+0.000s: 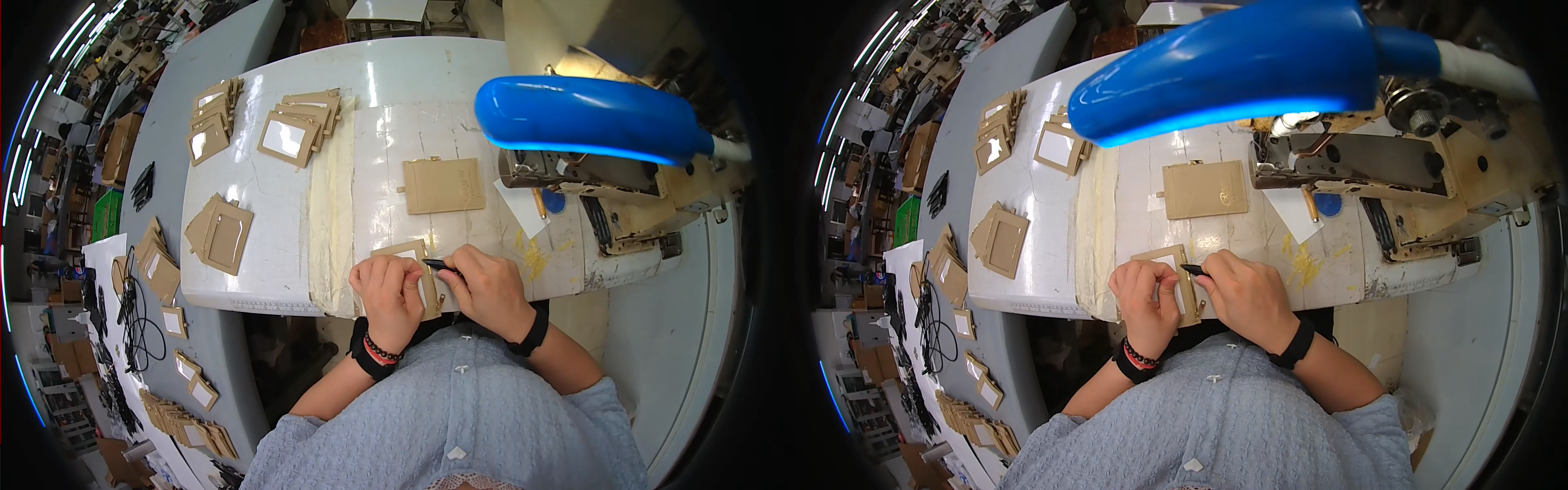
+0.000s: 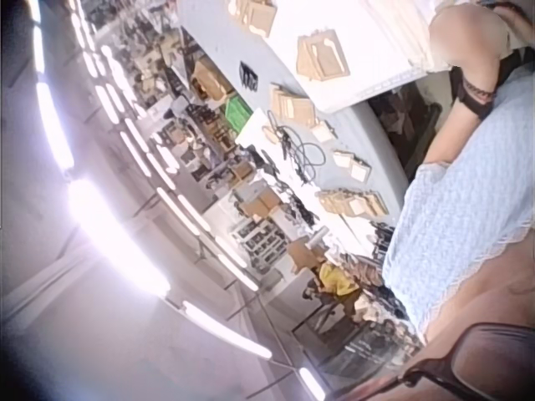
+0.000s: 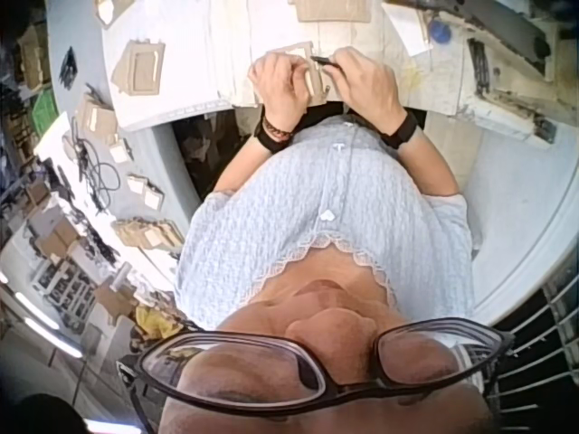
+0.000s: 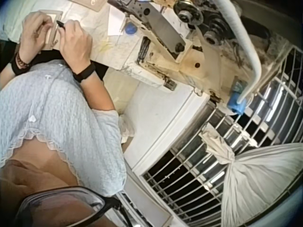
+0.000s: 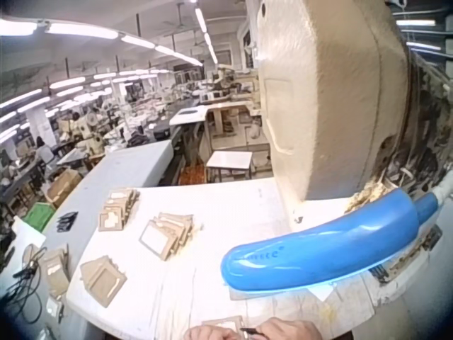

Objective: The person inspects a small beige pouch with a gold zipper, then uses scissors to trim threads from the zipper area. They manipulate the zipper pull and examine the pouch before placing it on the table next to other similar pouches.

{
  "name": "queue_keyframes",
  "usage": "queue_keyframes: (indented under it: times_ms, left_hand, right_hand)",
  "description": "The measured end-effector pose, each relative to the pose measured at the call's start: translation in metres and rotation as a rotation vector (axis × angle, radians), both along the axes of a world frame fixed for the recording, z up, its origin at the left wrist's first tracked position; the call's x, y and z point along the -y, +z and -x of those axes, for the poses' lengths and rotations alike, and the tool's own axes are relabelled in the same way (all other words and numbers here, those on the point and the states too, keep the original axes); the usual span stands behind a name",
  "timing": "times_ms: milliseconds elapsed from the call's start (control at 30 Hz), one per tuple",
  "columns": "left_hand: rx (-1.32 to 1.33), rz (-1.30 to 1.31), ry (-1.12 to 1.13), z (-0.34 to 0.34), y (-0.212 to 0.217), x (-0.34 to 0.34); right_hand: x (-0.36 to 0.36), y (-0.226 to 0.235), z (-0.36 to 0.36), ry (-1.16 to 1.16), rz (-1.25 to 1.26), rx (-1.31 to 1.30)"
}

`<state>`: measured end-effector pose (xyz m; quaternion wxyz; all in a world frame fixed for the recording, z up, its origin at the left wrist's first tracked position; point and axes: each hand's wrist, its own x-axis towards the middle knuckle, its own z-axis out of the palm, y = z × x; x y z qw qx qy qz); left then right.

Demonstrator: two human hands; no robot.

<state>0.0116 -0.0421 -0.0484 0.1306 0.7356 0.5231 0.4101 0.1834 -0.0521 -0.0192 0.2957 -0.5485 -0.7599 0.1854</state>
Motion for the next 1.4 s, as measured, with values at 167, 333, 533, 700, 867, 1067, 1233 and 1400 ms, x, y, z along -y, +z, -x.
queue_keyframes:
  times_ms: [167,333,533,700,867,1067,1233,1400]
  left_hand:
    - [0.003,0.146,-0.051,0.01,0.001,0.006]
    - [-0.162,0.112,0.091,0.019,0.038,0.014]
    - [-0.296,0.204,-0.156,0.007,0.027,0.02]
    - [0.159,0.437,-0.407,0.038,0.05,0.01]
    - [0.527,0.693,-0.592,0.066,0.046,-0.01]
    - [0.089,0.183,-0.508,0.082,0.063,-0.025]
    - [-0.004,0.063,-0.377,0.057,0.066,-0.014]
    - [-0.064,-0.037,-0.318,0.047,0.04,-0.018]
  right_hand:
    - [0.001,-0.002,-0.005,-0.04,0.062,-0.064]
    - [-0.005,0.009,-0.018,-0.157,0.071,-0.223]
    - [-0.022,0.013,-0.017,0.099,0.126,-0.184]
    - [-0.025,0.004,-0.011,0.239,0.197,-0.308]
    - [-0.024,0.002,0.002,0.292,0.165,-0.37]
    - [-0.02,0.008,0.011,0.199,0.212,-0.438]
    - [-0.017,0.002,0.017,0.042,0.241,-0.518]
    - [-0.015,0.007,0.016,-0.106,0.158,-0.366]
